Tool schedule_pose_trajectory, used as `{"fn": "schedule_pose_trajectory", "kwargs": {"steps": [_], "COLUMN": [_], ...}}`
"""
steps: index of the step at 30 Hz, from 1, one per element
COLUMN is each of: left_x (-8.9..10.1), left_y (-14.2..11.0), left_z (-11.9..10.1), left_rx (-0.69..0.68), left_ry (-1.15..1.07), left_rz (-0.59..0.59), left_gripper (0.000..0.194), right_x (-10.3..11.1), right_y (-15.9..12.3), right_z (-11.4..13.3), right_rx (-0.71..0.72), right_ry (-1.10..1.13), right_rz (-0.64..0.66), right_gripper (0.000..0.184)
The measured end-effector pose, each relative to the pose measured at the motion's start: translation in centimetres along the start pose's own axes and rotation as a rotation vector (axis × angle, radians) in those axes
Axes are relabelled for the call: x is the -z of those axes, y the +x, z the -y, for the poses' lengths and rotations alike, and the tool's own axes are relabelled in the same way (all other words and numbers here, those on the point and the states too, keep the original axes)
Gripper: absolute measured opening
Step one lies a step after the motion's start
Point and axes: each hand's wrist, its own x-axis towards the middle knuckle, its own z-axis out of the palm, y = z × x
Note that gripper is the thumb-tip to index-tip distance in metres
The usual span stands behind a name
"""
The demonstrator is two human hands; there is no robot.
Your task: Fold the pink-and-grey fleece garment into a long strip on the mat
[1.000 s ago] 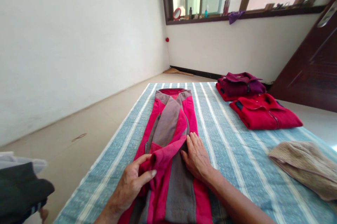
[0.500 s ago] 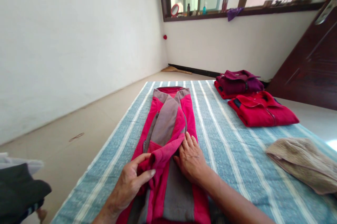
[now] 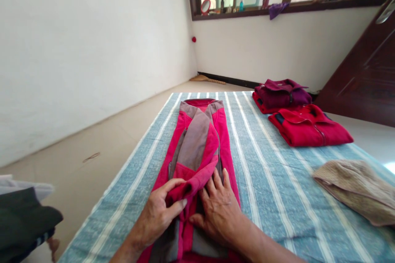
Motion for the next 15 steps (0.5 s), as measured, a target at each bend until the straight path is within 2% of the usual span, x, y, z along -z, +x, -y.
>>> {"fn": "schedule_pose_trajectory", "kwargs": {"steps": [4, 8, 12, 15], "left_x": [-0.1, -0.5, -1.1, -1.7], "left_y": [-0.1, 0.0, -0.2, -0.5], "left_z": [-0.5, -0.4, -0.2, -0.2], "left_rx": [-0.016, -0.073, -0.216, -0.344], "left_ry": [0.047, 0.102, 0.197, 0.290], "left_rz": [0.000, -0.002, -0.012, -0.056], "left_gripper": [0.028, 0.029, 0.031, 0.035], "right_x": [-0.5, -2.6, -4.7, -5.5], "right_y": [-0.8, -1.6, -2.4, -3.0], "right_z": [1.4, 2.5, 3.3, 3.7], "right_rx": [0.082, 0.078, 0.080, 0.114], "right_ry": [-0.011, -0.098, -0.161, -0.176], "right_rz": [-0.015, -0.075, -0.172, -0.240], "right_gripper": [0.075, 0.065, 0.061, 0.061]}}
